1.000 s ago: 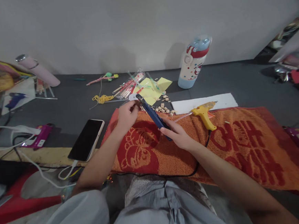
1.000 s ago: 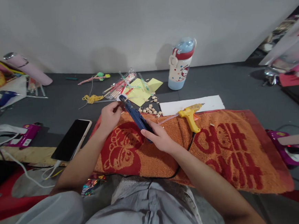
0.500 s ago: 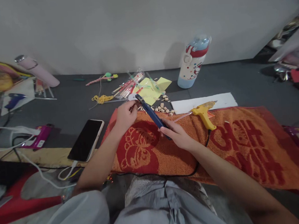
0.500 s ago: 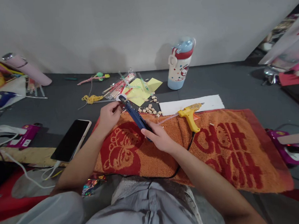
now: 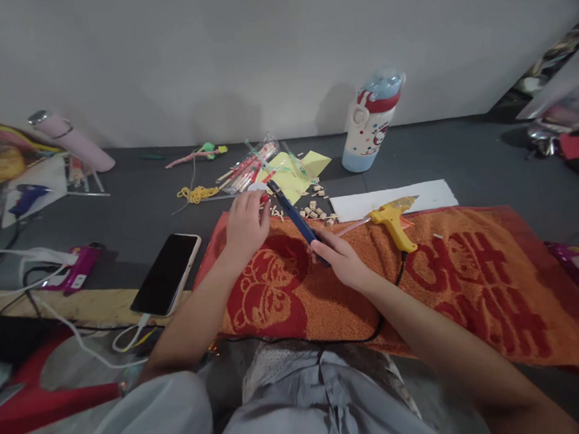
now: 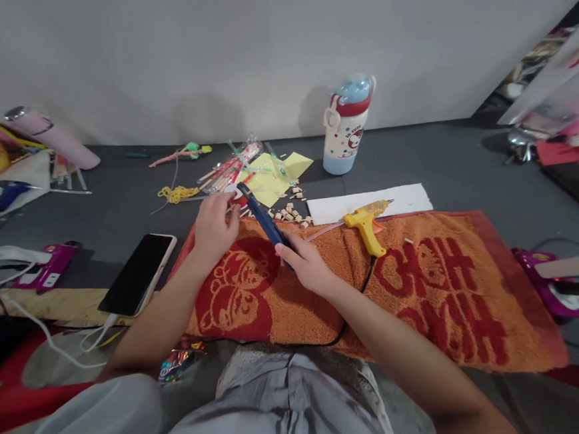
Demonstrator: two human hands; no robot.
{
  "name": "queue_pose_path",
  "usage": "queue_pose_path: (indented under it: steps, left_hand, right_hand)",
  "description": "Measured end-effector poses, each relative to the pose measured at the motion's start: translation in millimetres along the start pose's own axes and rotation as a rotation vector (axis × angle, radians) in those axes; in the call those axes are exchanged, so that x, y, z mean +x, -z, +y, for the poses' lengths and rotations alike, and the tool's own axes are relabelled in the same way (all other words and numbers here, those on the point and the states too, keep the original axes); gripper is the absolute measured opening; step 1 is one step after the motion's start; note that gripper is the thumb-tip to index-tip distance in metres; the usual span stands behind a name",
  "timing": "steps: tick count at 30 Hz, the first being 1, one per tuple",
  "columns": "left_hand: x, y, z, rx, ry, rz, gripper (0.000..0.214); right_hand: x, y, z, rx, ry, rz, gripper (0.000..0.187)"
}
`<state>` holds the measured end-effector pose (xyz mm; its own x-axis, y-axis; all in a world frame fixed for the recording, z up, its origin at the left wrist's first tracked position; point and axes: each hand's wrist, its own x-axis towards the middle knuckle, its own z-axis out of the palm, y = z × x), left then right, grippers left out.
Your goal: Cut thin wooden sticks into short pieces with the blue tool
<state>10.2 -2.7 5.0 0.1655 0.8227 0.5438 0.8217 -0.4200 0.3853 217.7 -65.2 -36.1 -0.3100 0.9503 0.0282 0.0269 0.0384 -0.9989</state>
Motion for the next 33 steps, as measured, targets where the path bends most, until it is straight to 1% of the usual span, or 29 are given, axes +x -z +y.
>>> queue_pose_path:
  steps: [2,3,4,5,7,9,12,15,17,18,20,25,30,33]
  left_hand:
    - [-2,0.9,6,-0.009,-0.055,0.06,0.017]
    - [-4,1.3,10,-0.024,-0.07,0.059,0.017]
    - [-6,1.5,14,-0.046,-0.075,0.024,0.018]
    - [-8,1.3,18,-0.078,-0.068,-0.038,0.022]
    - [-13,-0.8,26,-0.15,-0.042,-0.202,0.029]
    - [-18,-5.3,32,-0.226,-0.008,-0.304,0.034]
    - [-22,-14.9,36,-0.437,0.079,-0.387,0.036]
    - [-24,-24.3,40,-0.77,0.166,-0.448,0.042]
    - [-25,-29.0,42,-0.95,0.235,-0.446,0.047]
    - [-26,-30.9,43,-1.005,0.269,-0.437,0.049]
    - [-28,-33.6,43,-1.044,0.318,-0.414,0.05]
    - [-33,-36.2,43,-0.964,0.353,-0.377,0.048]
    - [-37,-35.6,45,-0.915,0.333,-0.322,0.046]
    - [-39,-35.8,47,-0.923,0.342,-0.293,0.046]
  right_hand:
    - [2,-2,-1,0.029,0.008,0.035,0.039]
    - [2,-3,-1,0.037,0.016,0.053,0.04]
    - [2,-4,-2,0.043,0.026,0.066,0.041]
    - [3,-5,-2,0.047,0.038,0.073,0.043]
    - [2,-7,-3,0.05,0.056,0.07,0.046]
    - [2,-8,-3,0.037,0.062,0.067,0.048]
    - [2,-9,-2,-0.002,0.077,0.087,0.051]
    - [2,-9,-2,-0.033,0.114,0.079,0.056]
    - [2,-8,-2,-0.062,0.137,0.063,0.06]
    - [2,-8,-2,-0.079,0.147,0.058,0.061]
    - [2,-8,-1,-0.107,0.162,0.052,0.063]
    - [2,-8,-2,-0.119,0.174,0.01,0.058]
    - [1,-7,-2,-0.096,0.148,0.026,0.057]
    - [1,-7,-1,-0.073,0.128,0.047,0.056]
